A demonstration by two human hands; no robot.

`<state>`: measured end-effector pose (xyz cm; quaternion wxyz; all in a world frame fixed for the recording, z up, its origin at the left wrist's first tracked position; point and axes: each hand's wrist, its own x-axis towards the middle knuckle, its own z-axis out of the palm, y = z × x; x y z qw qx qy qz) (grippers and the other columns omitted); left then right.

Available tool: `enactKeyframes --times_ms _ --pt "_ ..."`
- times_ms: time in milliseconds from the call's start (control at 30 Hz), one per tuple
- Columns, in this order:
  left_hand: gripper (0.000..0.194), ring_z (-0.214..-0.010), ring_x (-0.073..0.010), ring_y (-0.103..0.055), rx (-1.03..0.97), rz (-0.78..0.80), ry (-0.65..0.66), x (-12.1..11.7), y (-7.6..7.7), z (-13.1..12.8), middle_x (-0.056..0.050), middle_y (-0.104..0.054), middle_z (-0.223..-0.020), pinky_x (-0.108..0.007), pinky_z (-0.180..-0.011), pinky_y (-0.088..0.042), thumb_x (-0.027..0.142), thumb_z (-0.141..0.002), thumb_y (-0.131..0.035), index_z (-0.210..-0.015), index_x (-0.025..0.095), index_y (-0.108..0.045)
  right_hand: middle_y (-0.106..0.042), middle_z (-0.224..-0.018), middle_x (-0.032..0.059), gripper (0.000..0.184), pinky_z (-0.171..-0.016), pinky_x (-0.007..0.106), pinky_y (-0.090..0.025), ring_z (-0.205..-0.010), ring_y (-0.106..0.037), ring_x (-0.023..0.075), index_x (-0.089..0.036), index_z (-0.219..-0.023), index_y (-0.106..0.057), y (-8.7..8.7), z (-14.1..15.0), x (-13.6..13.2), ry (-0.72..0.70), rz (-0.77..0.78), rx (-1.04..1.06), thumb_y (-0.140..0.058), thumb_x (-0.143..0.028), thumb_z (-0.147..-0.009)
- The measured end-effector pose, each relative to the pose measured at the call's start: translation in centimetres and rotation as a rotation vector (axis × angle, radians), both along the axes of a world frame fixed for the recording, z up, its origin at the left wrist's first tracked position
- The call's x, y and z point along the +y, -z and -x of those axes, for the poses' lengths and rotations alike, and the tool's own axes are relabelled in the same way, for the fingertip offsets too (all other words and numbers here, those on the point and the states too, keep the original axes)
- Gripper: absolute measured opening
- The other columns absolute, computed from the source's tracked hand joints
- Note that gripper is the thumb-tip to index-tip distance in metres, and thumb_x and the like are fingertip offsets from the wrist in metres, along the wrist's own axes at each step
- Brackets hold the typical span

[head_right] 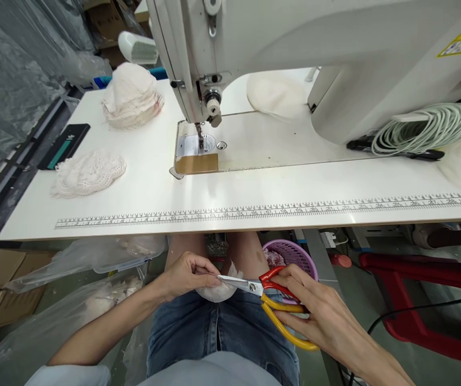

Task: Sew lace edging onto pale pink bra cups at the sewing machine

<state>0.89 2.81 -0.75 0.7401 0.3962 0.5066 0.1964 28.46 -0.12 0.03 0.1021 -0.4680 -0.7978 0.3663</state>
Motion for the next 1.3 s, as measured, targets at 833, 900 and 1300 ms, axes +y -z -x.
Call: enactKeyframes --times_ms 833,900,1300 --pt "0.033 -0.049 -0.0053 -0.049 -0.062 0.142 -0.139 -0.2 0.3 -0.7 0.000 -0.063 -0.055 -0.017 -0.050 -0.034 0.035 -0.049 -0.083 -0.067 0.010 -0.071 -0.058 -0.105 0.0090 0.031 -0.069 0.020 -0.052 -0.088 -0.063 0.0170 -0.023 -0.115 -0.052 2.3 -0.3 -0.6 -0.008 -0.025 0.080 -0.056 -0.031 -0.085" --pt "0.033 -0.049 -0.0053 -0.050 -0.066 0.146 -0.146 -0.3 0.1 -0.7 0.000 -0.063 -0.054 -0.017 -0.049 -0.034 0.035 -0.049 -0.083 -0.066 0.010 -0.071 -0.058 -0.103 0.0089 0.031 -0.066 0.021 -0.052 -0.084 -0.063 0.0172 -0.023 -0.114 -0.052 2.4 -0.3 -0.7 0.002 -0.053 0.072 -0.057 -0.033 -0.085" --pt "0.036 -0.055 -0.0103 -0.053 0.021 0.039 -0.048 0.1 0.6 -0.9 -0.004 -0.065 -0.060 -0.022 -0.056 -0.039 0.040 -0.054 -0.080 -0.071 0.010 -0.071 -0.058 -0.100 0.0087 0.030 -0.064 0.022 -0.051 -0.083 -0.062 0.0176 -0.024 -0.114 -0.048 1.7 -0.6 -0.7 0.147 -0.236 0.083 -0.054 -0.026 -0.084"
